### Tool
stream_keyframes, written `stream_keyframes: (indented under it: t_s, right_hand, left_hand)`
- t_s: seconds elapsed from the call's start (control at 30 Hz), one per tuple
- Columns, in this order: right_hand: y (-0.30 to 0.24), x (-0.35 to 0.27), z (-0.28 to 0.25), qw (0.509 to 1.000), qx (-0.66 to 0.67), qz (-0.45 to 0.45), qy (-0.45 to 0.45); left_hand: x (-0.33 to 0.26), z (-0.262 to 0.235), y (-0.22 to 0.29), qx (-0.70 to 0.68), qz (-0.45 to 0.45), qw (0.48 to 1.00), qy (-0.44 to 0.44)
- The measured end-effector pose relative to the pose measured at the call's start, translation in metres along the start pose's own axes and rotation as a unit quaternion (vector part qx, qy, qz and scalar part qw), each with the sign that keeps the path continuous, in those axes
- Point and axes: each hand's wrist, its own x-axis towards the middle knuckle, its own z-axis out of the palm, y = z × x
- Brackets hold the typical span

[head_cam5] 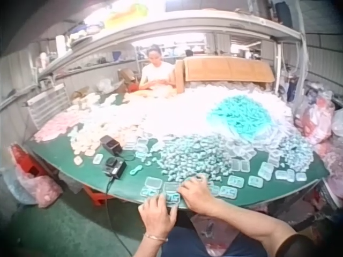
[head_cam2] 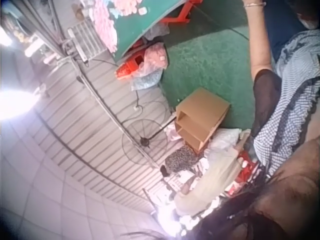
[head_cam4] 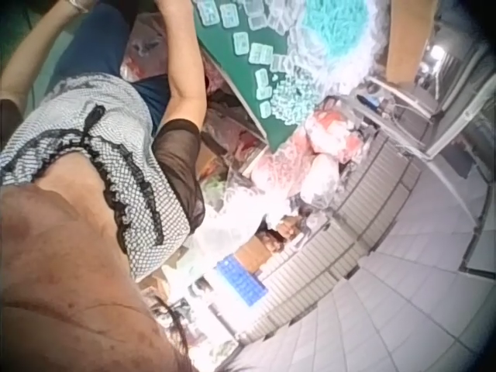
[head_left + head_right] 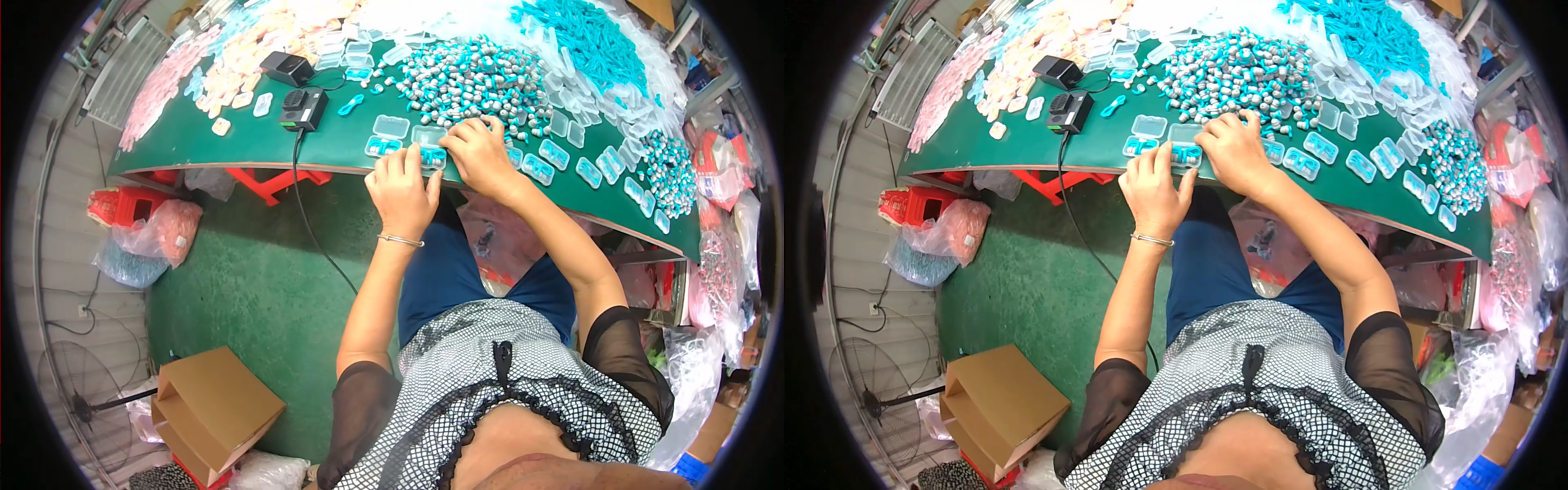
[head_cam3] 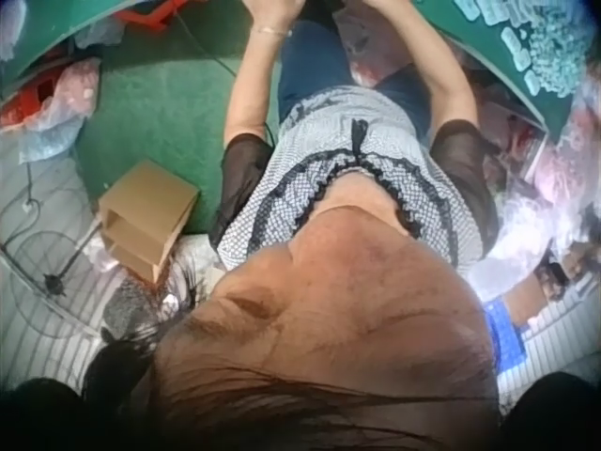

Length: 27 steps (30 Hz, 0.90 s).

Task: Sorting and assembling small components or toy parts into plastic cases.

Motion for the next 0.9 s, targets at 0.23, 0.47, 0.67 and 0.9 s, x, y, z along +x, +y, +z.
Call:
stream_keyframes:
  t_s: [0.23, 0.47, 0.67, 0.9]
  right_hand:
    - [0.008, 0.005, -0.01, 1.0, -0.015, 0.016, -0.022]
    - [0.004, 0.016, -0.008, 0.991, -0.089, 0.037, -0.089]
    - [0.006, 0.017, -0.015, 0.994, -0.024, 0.069, -0.085]
    - [0.012, 0.003, -0.028, 0.981, 0.173, -0.02, -0.085]
  left_hand:
    - [-0.007, -0.001, -0.002, -0.081, -0.007, 0.997, -0.019]
    - [-0.006, 0.001, -0.005, -0.091, -0.006, 0.996, -0.009]
    - [-0.003, 0.002, -0.008, -0.119, -0.011, 0.993, -0.019]
    - [0.009, -0.005, -0.009, -0.172, 0.003, 0.985, -0.014]
